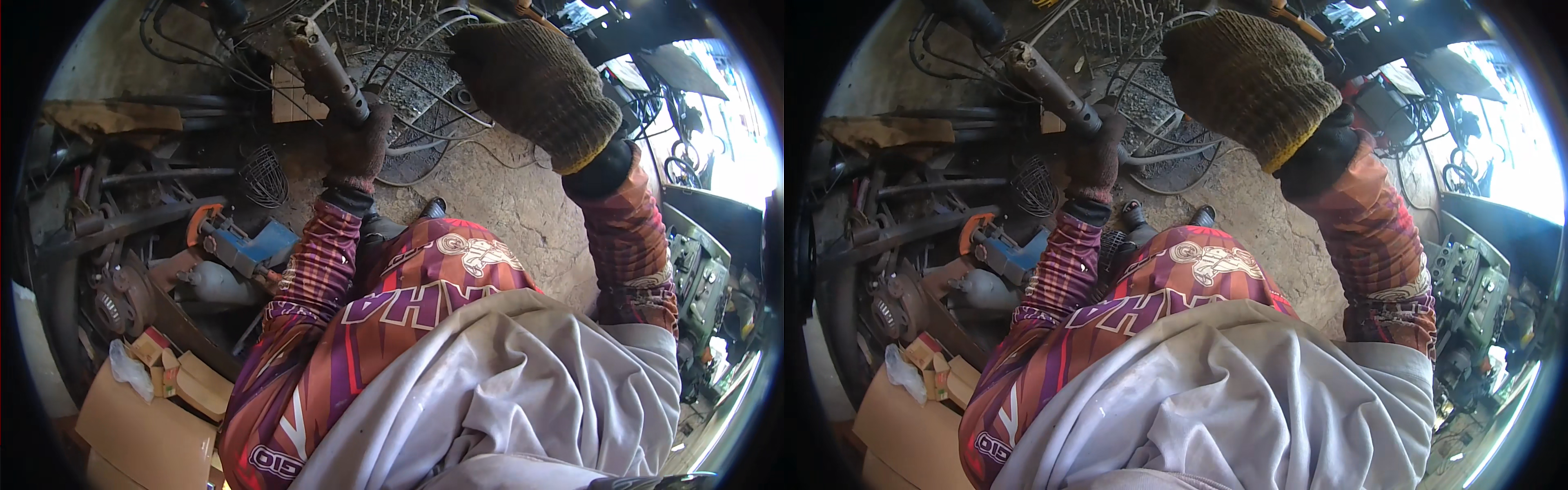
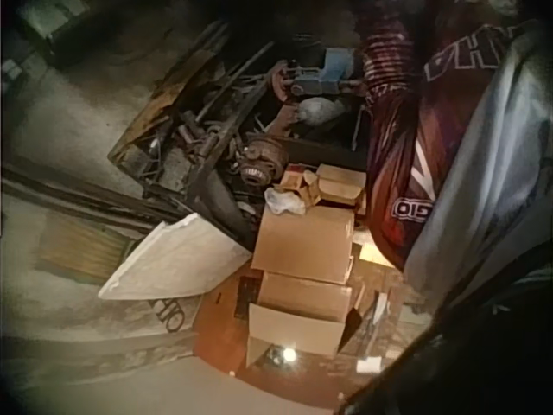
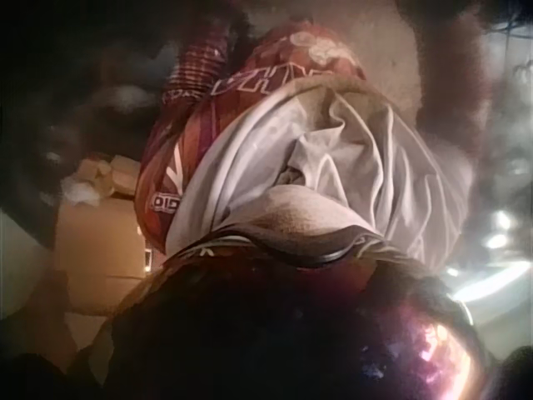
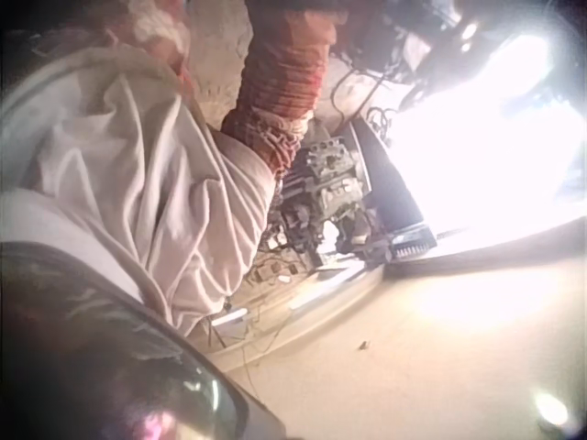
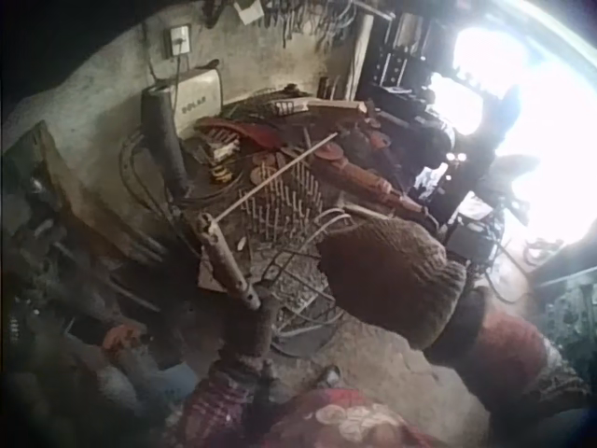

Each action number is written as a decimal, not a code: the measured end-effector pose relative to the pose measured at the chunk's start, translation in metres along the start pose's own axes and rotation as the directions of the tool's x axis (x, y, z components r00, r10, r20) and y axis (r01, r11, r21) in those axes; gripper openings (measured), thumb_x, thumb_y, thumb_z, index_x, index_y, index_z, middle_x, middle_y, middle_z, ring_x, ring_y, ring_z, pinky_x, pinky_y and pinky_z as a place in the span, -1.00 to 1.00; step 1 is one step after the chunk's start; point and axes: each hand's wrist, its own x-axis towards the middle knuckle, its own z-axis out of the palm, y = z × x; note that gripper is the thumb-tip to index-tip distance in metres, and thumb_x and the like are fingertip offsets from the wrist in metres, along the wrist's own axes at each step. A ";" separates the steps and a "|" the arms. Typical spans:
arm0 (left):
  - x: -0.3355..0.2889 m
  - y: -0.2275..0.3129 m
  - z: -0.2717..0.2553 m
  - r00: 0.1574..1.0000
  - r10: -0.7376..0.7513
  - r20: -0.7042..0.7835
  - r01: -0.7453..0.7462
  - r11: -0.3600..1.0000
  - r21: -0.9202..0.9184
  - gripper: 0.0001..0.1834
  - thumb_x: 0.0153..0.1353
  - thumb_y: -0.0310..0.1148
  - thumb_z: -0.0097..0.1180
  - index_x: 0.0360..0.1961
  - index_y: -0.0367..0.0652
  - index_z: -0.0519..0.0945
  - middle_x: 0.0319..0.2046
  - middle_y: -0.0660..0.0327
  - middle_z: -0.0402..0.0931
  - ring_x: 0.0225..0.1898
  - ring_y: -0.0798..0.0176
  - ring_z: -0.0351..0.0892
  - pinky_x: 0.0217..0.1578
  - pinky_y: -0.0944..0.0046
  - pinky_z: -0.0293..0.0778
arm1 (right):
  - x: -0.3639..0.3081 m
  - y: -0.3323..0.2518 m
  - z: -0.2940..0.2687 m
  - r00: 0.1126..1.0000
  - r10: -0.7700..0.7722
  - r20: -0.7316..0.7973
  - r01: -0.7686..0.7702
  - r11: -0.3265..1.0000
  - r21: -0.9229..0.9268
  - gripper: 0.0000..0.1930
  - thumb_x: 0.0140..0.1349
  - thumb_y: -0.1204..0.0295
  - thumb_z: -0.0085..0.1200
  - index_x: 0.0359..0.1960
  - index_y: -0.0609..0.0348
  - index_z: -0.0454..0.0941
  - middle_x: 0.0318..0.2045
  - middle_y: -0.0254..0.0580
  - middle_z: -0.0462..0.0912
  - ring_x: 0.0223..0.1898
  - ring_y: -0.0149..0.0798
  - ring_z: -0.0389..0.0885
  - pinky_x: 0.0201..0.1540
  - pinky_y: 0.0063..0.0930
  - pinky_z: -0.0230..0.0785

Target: The person welds metal rods into a circular frame, using a welding torch to join the metal and a hammer to knock off slag, then uses an angle grinder to smooth the joints.

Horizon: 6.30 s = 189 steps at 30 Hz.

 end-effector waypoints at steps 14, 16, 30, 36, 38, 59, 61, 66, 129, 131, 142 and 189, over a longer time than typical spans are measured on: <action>-0.001 0.009 0.012 0.998 0.012 -0.057 -0.020 0.991 -0.130 -0.76 0.03 -0.34 0.33 -0.31 -0.22 0.58 -0.45 0.29 0.57 -0.43 0.37 0.53 -0.36 0.23 0.51 | -0.016 -0.015 -0.001 0.952 0.242 0.187 -0.265 0.958 0.111 -0.72 0.31 0.22 0.11 -0.03 -0.01 0.67 -0.29 -0.16 0.73 -0.28 -0.09 0.71 -0.24 -0.26 0.57; -0.001 0.006 0.012 0.998 0.031 -0.052 -0.038 0.990 -0.133 -0.77 0.04 -0.35 0.32 -0.32 -0.22 0.59 -0.46 0.30 0.56 -0.44 0.38 0.52 -0.37 0.24 0.50 | -0.017 -0.017 0.002 0.956 0.225 0.187 -0.243 0.967 0.078 -0.71 0.31 0.21 0.10 -0.02 0.00 0.67 -0.29 -0.15 0.73 -0.27 -0.08 0.71 -0.23 -0.26 0.58; 0.000 -0.006 0.003 1.000 -0.001 0.015 0.004 0.974 -0.225 -0.72 0.05 -0.41 0.34 -0.21 -0.23 0.58 -0.34 0.28 0.59 -0.35 0.37 0.55 -0.30 0.25 0.52 | -0.015 -0.029 0.005 0.905 0.387 0.178 -0.416 0.891 0.179 -0.73 0.28 0.17 0.15 -0.10 -0.02 0.69 -0.28 -0.11 0.73 -0.27 -0.03 0.73 -0.23 -0.23 0.58; 0.000 0.000 0.002 0.998 -0.038 0.055 0.051 0.967 -0.250 -0.65 0.05 -0.37 0.35 -0.12 -0.25 0.61 -0.22 0.22 0.64 -0.25 0.36 0.60 -0.21 0.24 0.53 | -0.012 -0.028 0.003 0.919 0.354 0.174 -0.380 0.913 0.149 -0.75 0.28 0.19 0.16 -0.12 -0.01 0.69 -0.30 -0.10 0.73 -0.27 0.00 0.72 -0.25 -0.24 0.58; 0.001 0.000 0.000 0.997 -0.035 0.065 0.047 0.979 -0.196 -0.68 0.05 -0.39 0.34 -0.16 -0.23 0.61 -0.28 0.27 0.60 -0.30 0.38 0.56 -0.27 0.25 0.51 | -0.011 -0.029 0.004 0.907 0.369 0.202 -0.401 0.904 0.151 -0.76 0.27 0.21 0.16 -0.12 0.00 0.68 -0.30 -0.09 0.72 -0.28 0.00 0.72 -0.26 -0.24 0.57; -0.005 0.022 -0.004 0.981 -0.185 0.054 0.189 0.870 -0.455 -0.84 0.05 -0.46 0.30 -0.33 -0.19 0.58 -0.45 0.29 0.54 -0.51 0.43 0.49 -0.48 0.35 0.44 | -0.021 -0.032 0.013 0.862 0.486 0.146 -0.505 0.849 0.156 -0.77 0.23 0.22 0.22 -0.18 0.03 0.66 -0.34 -0.11 0.71 -0.31 -0.03 0.72 -0.29 -0.26 0.56; -0.005 0.016 -0.014 0.969 -0.241 0.059 0.243 0.875 -0.419 -0.80 0.05 -0.48 0.29 -0.28 -0.19 0.57 -0.37 0.23 0.58 -0.48 0.39 0.52 -0.45 0.35 0.48 | -0.021 -0.033 0.013 0.845 0.516 0.139 -0.534 0.828 0.173 -0.77 0.23 0.21 0.22 -0.19 0.03 0.66 -0.34 -0.11 0.71 -0.30 -0.02 0.72 -0.29 -0.26 0.57; -0.009 0.030 -0.032 0.979 -0.202 0.037 0.190 0.819 -0.541 -0.78 0.10 -0.56 0.16 -0.21 -0.20 0.48 -0.20 0.08 0.57 0.07 -0.02 0.60 0.14 0.09 0.52 | -0.018 -0.037 0.012 0.856 0.499 0.134 -0.517 0.832 0.202 -0.77 0.24 0.22 0.20 -0.17 0.04 0.64 -0.36 -0.11 0.70 -0.31 0.01 0.71 -0.31 -0.22 0.56; -0.009 0.019 -0.163 0.982 -0.175 -0.066 0.164 0.976 -0.143 -0.61 0.11 -0.34 0.35 -0.11 -0.15 0.44 -0.51 0.28 0.47 -0.48 0.34 0.53 -0.43 0.28 0.52 | -0.019 -0.042 0.014 0.835 0.545 0.074 -0.543 0.795 0.272 -0.80 0.21 0.27 0.25 -0.21 0.05 0.67 -0.37 -0.06 0.70 -0.30 0.00 0.72 -0.29 -0.24 0.56; -0.029 0.027 -0.161 0.973 -0.203 -0.109 0.190 0.974 -0.120 -0.65 0.12 -0.35 0.32 -0.13 -0.21 0.49 -0.51 0.28 0.45 -0.51 0.36 0.49 -0.45 0.29 0.49 | -0.018 -0.042 0.012 0.835 0.540 0.103 -0.547 0.797 0.256 -0.79 0.22 0.23 0.24 -0.20 0.03 0.67 -0.35 -0.07 0.71 -0.28 0.00 0.72 -0.28 -0.22 0.56; -0.078 -0.004 -0.207 0.923 -0.217 -0.319 0.173 0.972 -0.162 -0.63 0.10 -0.47 0.28 -0.04 -0.22 0.51 -0.39 0.29 0.45 -0.48 0.40 0.46 -0.48 0.30 0.45 | -0.016 -0.038 0.010 0.838 0.528 0.140 -0.546 0.798 0.257 -0.74 0.24 0.18 0.22 -0.19 0.06 0.67 -0.35 -0.05 0.70 -0.30 0.01 0.71 -0.27 -0.21 0.56; -0.009 -0.091 -0.238 0.975 -0.178 -0.133 0.195 0.973 0.122 -0.55 0.10 -0.26 0.38 -0.06 -0.25 0.52 -0.31 0.29 0.56 -0.40 0.40 0.57 -0.41 0.33 0.52 | -0.012 -0.039 0.007 0.753 0.604 0.260 -0.658 0.689 0.303 -0.85 0.21 0.38 0.28 -0.23 0.12 0.66 -0.39 -0.14 0.71 -0.36 -0.15 0.73 -0.31 -0.37 0.56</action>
